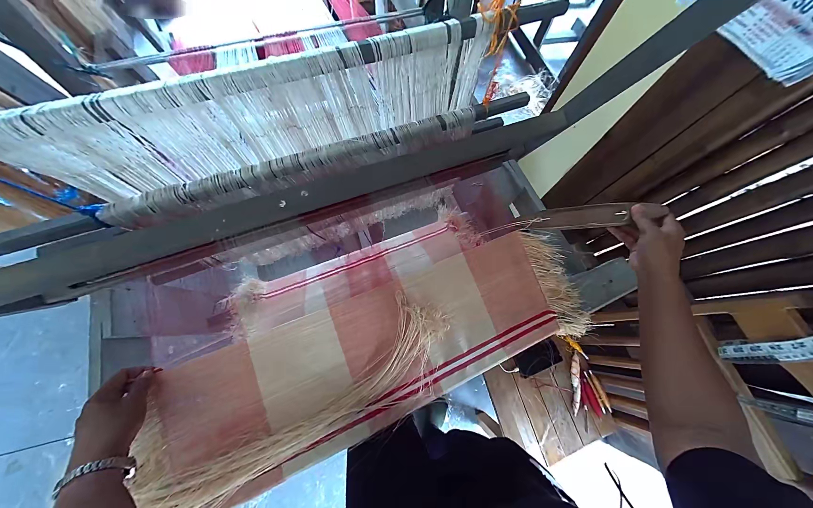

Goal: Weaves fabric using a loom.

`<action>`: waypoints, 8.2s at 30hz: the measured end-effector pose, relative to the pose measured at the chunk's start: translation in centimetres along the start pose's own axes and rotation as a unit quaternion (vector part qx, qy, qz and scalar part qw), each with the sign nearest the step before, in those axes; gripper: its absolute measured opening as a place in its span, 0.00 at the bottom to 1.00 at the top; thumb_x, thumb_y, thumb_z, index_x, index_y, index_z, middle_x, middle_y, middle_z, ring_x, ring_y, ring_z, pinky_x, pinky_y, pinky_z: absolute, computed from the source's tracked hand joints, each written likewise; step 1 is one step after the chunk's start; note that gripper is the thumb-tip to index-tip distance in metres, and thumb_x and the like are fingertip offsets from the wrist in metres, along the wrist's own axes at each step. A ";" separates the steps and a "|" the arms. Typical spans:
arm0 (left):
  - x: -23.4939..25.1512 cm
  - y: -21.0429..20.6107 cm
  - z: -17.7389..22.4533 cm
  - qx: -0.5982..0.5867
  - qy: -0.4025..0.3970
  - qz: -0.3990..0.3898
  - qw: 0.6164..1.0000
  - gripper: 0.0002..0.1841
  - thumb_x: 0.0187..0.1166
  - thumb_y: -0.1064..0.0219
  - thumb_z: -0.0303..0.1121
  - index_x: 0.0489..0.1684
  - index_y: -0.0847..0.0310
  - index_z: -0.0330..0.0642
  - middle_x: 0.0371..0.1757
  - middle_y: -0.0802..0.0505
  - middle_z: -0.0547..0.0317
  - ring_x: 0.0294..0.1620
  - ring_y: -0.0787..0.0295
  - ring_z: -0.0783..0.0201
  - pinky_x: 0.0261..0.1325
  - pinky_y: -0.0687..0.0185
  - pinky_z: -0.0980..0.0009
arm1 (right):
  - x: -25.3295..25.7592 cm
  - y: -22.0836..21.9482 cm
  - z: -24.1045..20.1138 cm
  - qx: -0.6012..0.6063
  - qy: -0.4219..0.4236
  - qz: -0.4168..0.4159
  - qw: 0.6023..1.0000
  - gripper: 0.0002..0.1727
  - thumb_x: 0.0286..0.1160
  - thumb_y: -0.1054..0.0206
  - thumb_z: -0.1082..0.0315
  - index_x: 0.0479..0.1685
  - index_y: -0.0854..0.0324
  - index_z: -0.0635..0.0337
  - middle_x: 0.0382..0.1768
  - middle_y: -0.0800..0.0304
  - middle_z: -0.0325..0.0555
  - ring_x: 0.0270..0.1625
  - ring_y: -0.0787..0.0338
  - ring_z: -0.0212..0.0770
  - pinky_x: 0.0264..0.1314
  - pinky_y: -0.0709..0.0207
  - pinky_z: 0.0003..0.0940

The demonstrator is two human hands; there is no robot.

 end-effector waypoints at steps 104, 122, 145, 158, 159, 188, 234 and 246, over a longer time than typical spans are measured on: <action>-15.0 -6.4 5.6 0.115 -0.337 0.008 0.934 0.29 0.74 0.26 0.52 0.75 0.19 0.54 0.51 0.09 0.39 0.53 0.12 0.35 0.57 0.19 0.36 | -27.3 -25.5 -3.3 -0.099 0.194 -0.418 0.882 0.18 0.89 0.41 0.61 0.57 0.19 0.69 0.51 0.09 0.52 0.53 0.09 0.40 0.63 0.15 0.41; -17.1 -4.2 -1.5 0.054 -0.216 0.131 0.966 0.61 0.64 0.34 0.75 0.89 0.46 0.30 0.78 0.23 0.29 0.76 0.27 0.29 0.77 0.35 0.34 | -31.7 -22.2 6.1 -0.358 0.245 -0.377 0.818 0.21 0.72 0.23 0.57 0.62 0.11 0.53 0.60 0.14 0.58 0.65 0.18 0.63 0.64 0.24 0.64; -19.0 -0.2 -0.7 0.199 -0.369 0.142 0.897 0.40 0.82 0.47 0.66 0.81 0.28 0.42 0.60 0.15 0.27 0.60 0.18 0.27 0.61 0.30 0.28 | -37.4 -24.8 -0.5 -0.357 0.596 -0.423 0.582 0.15 0.77 0.34 0.64 0.57 0.18 0.63 0.49 0.12 0.62 0.58 0.13 0.66 0.70 0.32 0.71; -19.0 -7.5 -1.5 0.158 -0.333 0.097 0.925 0.18 0.84 0.36 0.51 0.70 0.16 0.78 0.70 0.12 0.49 0.70 0.17 0.42 0.71 0.28 0.35 | -36.1 -17.5 10.0 -0.445 0.534 -0.464 0.550 0.49 0.73 0.49 0.21 0.93 0.39 0.37 0.93 0.45 0.53 0.93 0.47 0.68 0.82 0.60 0.87; -18.0 -7.5 -0.8 0.159 -0.328 0.090 0.927 0.18 0.84 0.36 0.49 0.71 0.17 0.78 0.70 0.12 0.47 0.70 0.17 0.42 0.70 0.26 0.36 | -35.6 -18.1 10.0 -0.449 0.539 -0.442 0.559 0.48 0.76 0.55 0.21 0.93 0.40 0.36 0.93 0.44 0.51 0.94 0.47 0.65 0.83 0.60 0.86; -14.6 -6.4 -3.2 0.147 -0.191 0.219 0.945 0.39 0.89 0.59 0.61 0.93 0.43 0.45 0.92 0.35 0.44 0.93 0.49 0.34 0.90 0.59 0.32 | -20.2 -11.4 11.5 -0.439 0.258 -0.347 0.788 0.62 0.64 0.27 0.31 0.94 0.47 0.60 0.95 0.52 0.58 0.96 0.54 0.59 0.95 0.58 0.61; -16.3 -6.4 -3.0 0.126 -0.206 0.226 0.944 0.29 0.85 0.49 0.59 0.39 0.18 0.39 0.55 0.15 0.36 0.63 0.24 0.33 0.67 0.40 0.38 | -22.8 -15.4 7.6 -0.293 0.009 -0.308 0.905 0.09 0.74 0.23 0.62 0.45 0.10 0.57 0.39 0.09 0.46 0.39 0.15 0.40 0.47 0.22 0.45; -16.4 -6.3 -2.7 0.120 -0.216 0.233 0.941 0.29 0.86 0.49 0.58 0.38 0.17 0.38 0.54 0.15 0.35 0.60 0.23 0.32 0.65 0.38 0.39 | -23.2 -17.3 3.3 -0.332 0.141 -0.208 0.909 0.22 0.63 0.19 0.50 0.50 0.09 0.56 0.67 0.20 0.61 0.73 0.26 0.64 0.70 0.32 0.68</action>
Point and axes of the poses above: each hand's wrist, its own x-axis towards the middle knuckle, its own y-axis out of the back of the hand, z = x × y, the point moved 9 cm from there along x, towards the middle knuckle
